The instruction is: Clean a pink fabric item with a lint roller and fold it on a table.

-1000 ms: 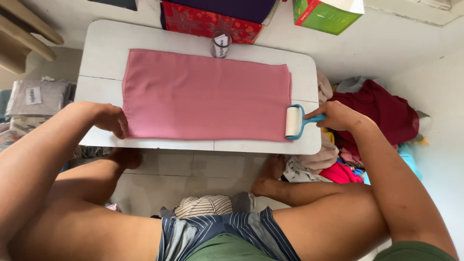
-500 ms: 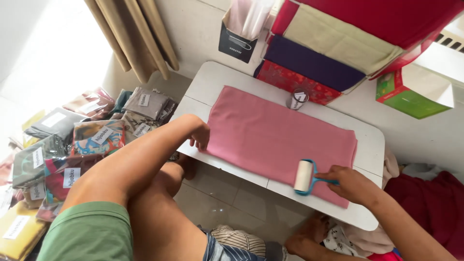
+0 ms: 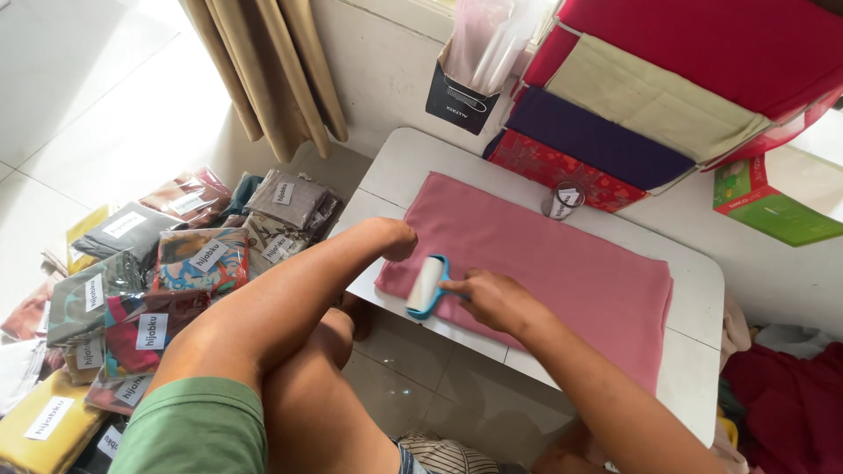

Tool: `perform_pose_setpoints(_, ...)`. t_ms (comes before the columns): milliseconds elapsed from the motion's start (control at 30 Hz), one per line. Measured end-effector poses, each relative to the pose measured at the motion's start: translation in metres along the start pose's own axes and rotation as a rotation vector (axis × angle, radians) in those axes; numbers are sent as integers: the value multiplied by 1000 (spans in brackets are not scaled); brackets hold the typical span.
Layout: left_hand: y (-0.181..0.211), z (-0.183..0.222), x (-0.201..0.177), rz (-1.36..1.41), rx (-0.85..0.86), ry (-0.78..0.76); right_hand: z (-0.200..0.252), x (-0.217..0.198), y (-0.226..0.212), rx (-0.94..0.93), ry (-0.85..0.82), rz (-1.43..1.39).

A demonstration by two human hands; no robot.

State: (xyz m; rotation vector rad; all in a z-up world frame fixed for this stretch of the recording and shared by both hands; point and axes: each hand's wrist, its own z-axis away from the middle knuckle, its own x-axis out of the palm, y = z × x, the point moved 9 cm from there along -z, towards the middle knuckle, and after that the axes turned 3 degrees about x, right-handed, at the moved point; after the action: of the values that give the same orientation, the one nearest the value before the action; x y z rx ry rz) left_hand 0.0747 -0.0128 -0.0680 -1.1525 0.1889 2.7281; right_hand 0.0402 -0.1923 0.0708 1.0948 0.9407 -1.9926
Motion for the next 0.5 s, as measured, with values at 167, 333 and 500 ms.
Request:
perform_pose_setpoints(167,-4,45,-27,176,-82,6,-25,19,1,12,-28,33)
perform_pose_setpoints(333,0,26,-10,120,-52,-100,-20,-1,-25,-33,-2,-41)
perform_pose_setpoints(500,-2,41,-15,97,-122,-54,-16,3,-27,-113,-8,-174)
